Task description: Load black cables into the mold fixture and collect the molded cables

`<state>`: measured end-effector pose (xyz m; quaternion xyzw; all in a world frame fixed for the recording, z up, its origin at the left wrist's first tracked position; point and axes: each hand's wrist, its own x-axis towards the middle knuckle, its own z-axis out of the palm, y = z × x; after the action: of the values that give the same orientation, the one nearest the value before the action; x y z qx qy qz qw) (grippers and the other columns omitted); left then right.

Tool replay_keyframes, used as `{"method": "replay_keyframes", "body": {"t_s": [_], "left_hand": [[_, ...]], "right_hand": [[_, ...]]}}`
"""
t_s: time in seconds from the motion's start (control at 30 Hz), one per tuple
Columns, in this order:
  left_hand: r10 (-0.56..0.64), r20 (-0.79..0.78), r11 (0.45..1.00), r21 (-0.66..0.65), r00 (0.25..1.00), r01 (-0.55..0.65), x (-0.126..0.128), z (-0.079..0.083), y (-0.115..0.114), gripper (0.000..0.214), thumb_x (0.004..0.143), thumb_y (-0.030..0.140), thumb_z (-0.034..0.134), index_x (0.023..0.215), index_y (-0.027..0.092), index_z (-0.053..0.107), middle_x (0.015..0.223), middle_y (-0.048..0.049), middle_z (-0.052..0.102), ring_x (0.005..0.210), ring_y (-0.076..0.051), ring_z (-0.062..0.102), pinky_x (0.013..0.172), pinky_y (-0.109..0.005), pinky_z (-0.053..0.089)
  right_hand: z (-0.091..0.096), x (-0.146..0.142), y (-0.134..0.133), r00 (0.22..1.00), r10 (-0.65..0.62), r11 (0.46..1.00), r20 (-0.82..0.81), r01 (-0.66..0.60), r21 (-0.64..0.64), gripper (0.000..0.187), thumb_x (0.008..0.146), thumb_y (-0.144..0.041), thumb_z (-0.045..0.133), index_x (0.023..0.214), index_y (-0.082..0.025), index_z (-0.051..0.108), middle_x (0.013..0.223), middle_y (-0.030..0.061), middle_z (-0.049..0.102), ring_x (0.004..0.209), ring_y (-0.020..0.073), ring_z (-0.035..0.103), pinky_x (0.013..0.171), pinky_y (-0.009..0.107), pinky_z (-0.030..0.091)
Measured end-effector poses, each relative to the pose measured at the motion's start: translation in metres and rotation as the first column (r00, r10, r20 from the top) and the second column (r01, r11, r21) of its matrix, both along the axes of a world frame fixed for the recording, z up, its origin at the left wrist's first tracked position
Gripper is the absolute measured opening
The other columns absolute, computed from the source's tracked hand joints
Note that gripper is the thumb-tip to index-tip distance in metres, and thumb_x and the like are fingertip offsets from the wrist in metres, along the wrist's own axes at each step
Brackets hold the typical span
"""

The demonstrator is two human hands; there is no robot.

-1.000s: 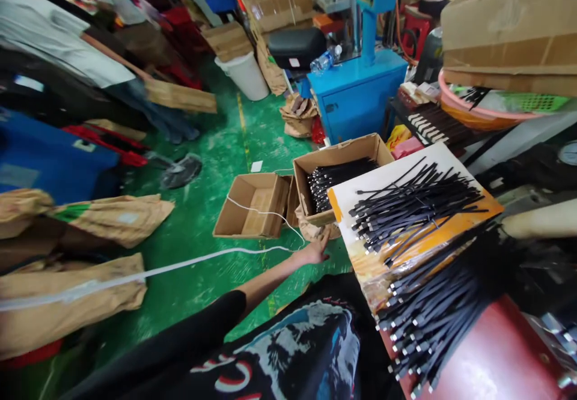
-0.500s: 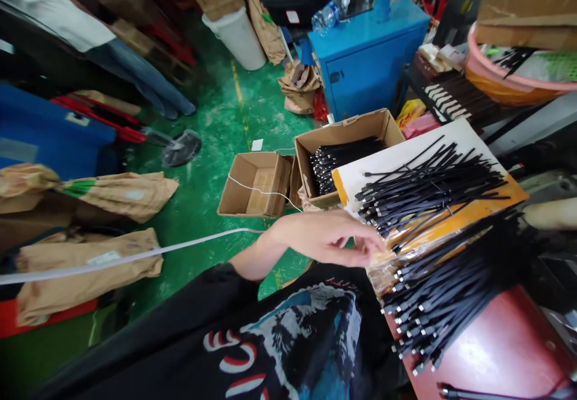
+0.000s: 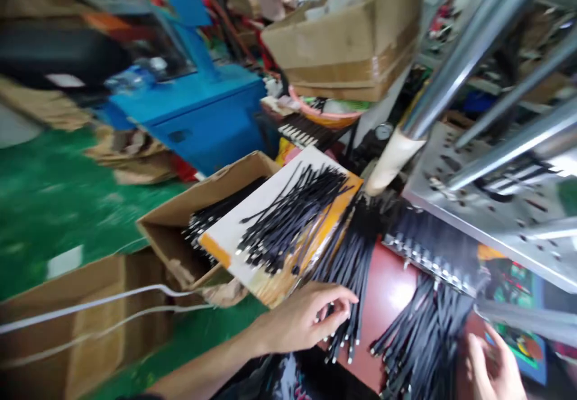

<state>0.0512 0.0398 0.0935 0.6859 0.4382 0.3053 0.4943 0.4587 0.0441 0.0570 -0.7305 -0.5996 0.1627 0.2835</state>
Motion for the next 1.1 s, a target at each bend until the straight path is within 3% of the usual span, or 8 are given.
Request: {"method": "replay_keyframes", "body": {"t_s": [0.1, 0.23, 0.4, 0.5, 0.67, 0.8, 0.97, 1.1], "left_hand": [[-0.052, -0.034, 0.997, -0.060, 0.998, 0.050, 0.006, 0.000, -0.006, 0.026, 0.104, 0.028, 0.057, 0.125, 0.021, 0.070, 0.102, -0.0011, 0.079, 0.086, -0.015, 0.072, 0.083, -0.023, 0.052], [-0.109, -0.093, 0.991, -0.086, 0.990, 0.102, 0.012, 0.006, -0.013, 0.026, 0.103, 0.029, 0.057, 0.126, 0.025, 0.069, 0.106, 0.0002, 0.080, 0.096, -0.017, 0.073, 0.093, -0.025, 0.051], [-0.211, -0.160, 0.976, -0.078, 0.964, 0.201, 0.012, 0.013, -0.016, 0.029, 0.100, 0.026, 0.060, 0.128, 0.026, 0.069, 0.112, 0.0015, 0.080, 0.093, -0.017, 0.072, 0.091, -0.024, 0.052], [-0.218, -0.180, 0.975, -0.071, 0.959, 0.209, 0.010, 0.017, -0.017, 0.029, 0.100, 0.026, 0.060, 0.127, 0.028, 0.070, 0.112, 0.0027, 0.080, 0.092, -0.017, 0.072, 0.090, -0.024, 0.053], [-0.165, -0.125, 0.984, -0.083, 0.978, 0.155, -0.005, 0.015, -0.016, 0.028, 0.103, 0.027, 0.058, 0.129, 0.028, 0.069, 0.113, 0.0013, 0.079, 0.103, -0.018, 0.073, 0.101, -0.027, 0.052], [-0.052, -0.036, 0.998, 0.040, 0.998, 0.053, -0.026, 0.018, 0.007, 0.038, 0.109, 0.040, 0.054, 0.144, 0.028, 0.062, 0.135, -0.0072, 0.072, 0.120, -0.022, 0.069, 0.111, -0.034, 0.051], [0.051, 0.097, 0.963, 0.259, 0.994, -0.075, -0.028, 0.030, 0.044, 0.075, 0.103, 0.065, 0.056, 0.164, 0.026, 0.042, 0.169, -0.0130, 0.043, 0.157, -0.033, 0.040, 0.133, -0.048, 0.027], [-0.293, 0.283, 0.944, -0.068, 0.913, 0.324, 0.008, 0.005, 0.034, 0.103, 0.089, 0.096, 0.039, 0.155, 0.018, 0.055, 0.160, -0.0196, 0.055, 0.150, -0.038, 0.050, 0.126, -0.051, 0.037]], "right_hand": [[0.026, -0.025, 0.033, 0.992, 0.105, 0.994, 0.069, -0.106, -0.001, 0.066, 0.094, -0.070, 0.061, 0.141, -0.024, 0.066, 0.104, 0.0101, 0.078, 0.087, 0.0299, 0.076, 0.070, 0.040, 0.061], [0.055, -0.065, 0.116, 0.903, 0.299, 0.930, 0.308, -0.348, 0.118, 0.054, 0.103, -0.053, 0.052, 0.140, -0.016, 0.064, 0.106, 0.0143, 0.077, 0.091, 0.0287, 0.075, 0.085, 0.042, 0.060], [0.062, -0.092, 0.221, 0.870, 0.238, 0.915, 0.432, -0.350, 0.202, 0.042, 0.105, -0.032, 0.040, 0.116, -0.008, 0.072, 0.096, 0.0214, 0.076, 0.088, 0.0303, 0.073, 0.086, 0.045, 0.057], [0.063, -0.102, 0.241, 0.871, 0.208, 0.900, 0.445, -0.349, 0.261, 0.041, 0.108, -0.037, 0.042, 0.115, -0.010, 0.073, 0.091, 0.0175, 0.076, 0.087, 0.0264, 0.071, 0.084, 0.039, 0.056], [0.075, -0.107, 0.164, 0.863, 0.141, 0.868, 0.485, -0.343, 0.358, 0.036, 0.108, -0.038, 0.049, 0.103, -0.016, 0.077, 0.082, 0.0109, 0.075, 0.071, 0.0217, 0.067, 0.067, 0.033, 0.050], [0.122, -0.108, 0.074, 0.939, 0.054, 0.807, 0.340, -0.241, 0.540, 0.021, 0.104, -0.036, 0.064, 0.108, -0.020, 0.078, 0.080, 0.0023, 0.073, 0.065, 0.0137, 0.063, 0.064, 0.026, 0.048], [0.187, -0.110, 0.023, 0.975, 0.220, 0.914, 0.034, -0.218, 0.341, 0.017, 0.099, -0.040, 0.071, 0.103, -0.024, 0.077, 0.074, -0.0021, 0.069, 0.056, 0.0114, 0.056, 0.051, 0.025, 0.041], [0.189, -0.124, 0.006, 0.925, 0.369, 0.913, 0.090, -0.379, 0.153, 0.020, 0.102, -0.039, 0.066, 0.094, -0.025, 0.076, 0.070, -0.0025, 0.065, 0.057, 0.0118, 0.054, 0.053, 0.026, 0.040]]}}
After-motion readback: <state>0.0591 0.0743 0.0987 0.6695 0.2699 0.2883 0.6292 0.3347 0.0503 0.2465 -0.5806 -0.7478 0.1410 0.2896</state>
